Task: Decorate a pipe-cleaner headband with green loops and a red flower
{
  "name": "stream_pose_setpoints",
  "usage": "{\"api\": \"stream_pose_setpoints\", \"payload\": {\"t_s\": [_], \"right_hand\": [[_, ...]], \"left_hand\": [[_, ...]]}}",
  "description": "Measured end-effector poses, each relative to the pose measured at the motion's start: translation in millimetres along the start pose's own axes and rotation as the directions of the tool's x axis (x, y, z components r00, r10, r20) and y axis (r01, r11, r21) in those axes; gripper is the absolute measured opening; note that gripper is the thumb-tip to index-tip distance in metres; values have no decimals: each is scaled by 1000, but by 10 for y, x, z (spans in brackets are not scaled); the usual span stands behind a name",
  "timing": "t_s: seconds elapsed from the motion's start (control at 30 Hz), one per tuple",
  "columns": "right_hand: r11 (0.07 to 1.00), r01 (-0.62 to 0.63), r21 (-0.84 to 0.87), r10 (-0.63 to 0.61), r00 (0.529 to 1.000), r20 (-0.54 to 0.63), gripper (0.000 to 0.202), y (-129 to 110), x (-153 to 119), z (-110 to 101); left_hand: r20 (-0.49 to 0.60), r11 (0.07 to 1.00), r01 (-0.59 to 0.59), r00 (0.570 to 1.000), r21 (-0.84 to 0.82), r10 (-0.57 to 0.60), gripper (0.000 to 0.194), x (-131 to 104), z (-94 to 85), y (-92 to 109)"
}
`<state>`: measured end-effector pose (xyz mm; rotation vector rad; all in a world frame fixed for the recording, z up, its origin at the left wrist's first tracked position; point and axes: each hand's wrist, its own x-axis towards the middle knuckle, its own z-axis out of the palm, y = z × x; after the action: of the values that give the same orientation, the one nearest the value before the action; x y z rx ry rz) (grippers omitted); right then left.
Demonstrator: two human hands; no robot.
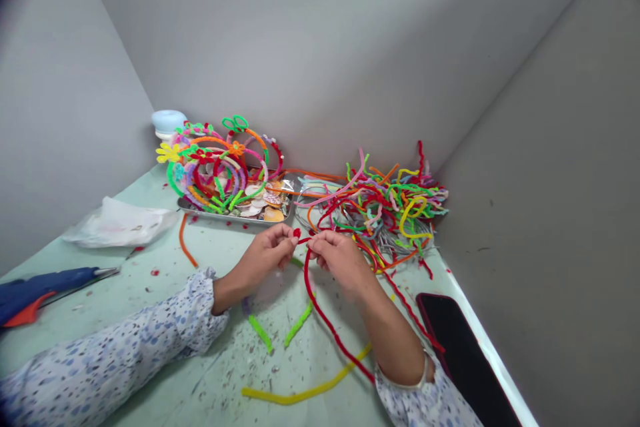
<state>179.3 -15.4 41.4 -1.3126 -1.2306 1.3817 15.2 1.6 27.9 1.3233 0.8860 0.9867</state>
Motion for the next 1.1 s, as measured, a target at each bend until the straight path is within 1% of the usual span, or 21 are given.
{"api": "stream_pose_setpoints", "payload": {"t_s": [0.07, 0.17, 0.37, 0.43, 0.5, 0.63, 0.73, 0.8, 0.97, 1.1], "right_hand": [[996, -20, 85, 19, 1000, 20, 17, -14, -10, 12], [987, -41, 154, 34, 998, 51, 19, -51, -38, 31], [972, -112, 205, 73, 980, 185, 24, -79, -56, -22], [965, -115, 235, 66, 976, 207, 23, -72, -45, -65], [971, -102, 216, 55, 975, 214, 23, -66, -37, -99], [995, -79, 68, 64, 977, 203, 21, -75, -42, -104], [994, -102, 25, 96, 979, 179, 20, -95, -52, -69], [992, -116, 47, 107, 981, 160, 19, -104, -55, -46], [984, -91, 151, 74, 991, 114, 15, -107, -62, -1], [974, -96, 203, 83, 994, 72, 15, -118, -70, 46]], "left_hand": [[-2, 1000, -1, 1000, -19, 1, 16, 5, 1, -13], [6, 999, -8, 1000, -43, 8, 17, 19, -6, -32], [10, 997, 3, 1000, -76, -2, 17, 23, -6, 10], [9, 996, 9, 1000, -89, -8, 17, 19, 0, 32], [10, 994, 15, 1000, -105, -14, 17, 16, 6, 45], [24, 994, 17, 1000, -107, -14, 16, 10, 11, 39], [43, 997, 5, 999, -77, -1, 16, 3, 11, 30], [53, 998, -7, 999, -66, 11, 17, -5, 13, 28], [85, 999, -44, 995, -21, 45, 19, -30, 30, 21], [71, 998, -58, 996, -24, 60, 18, -41, 41, 14]]}}
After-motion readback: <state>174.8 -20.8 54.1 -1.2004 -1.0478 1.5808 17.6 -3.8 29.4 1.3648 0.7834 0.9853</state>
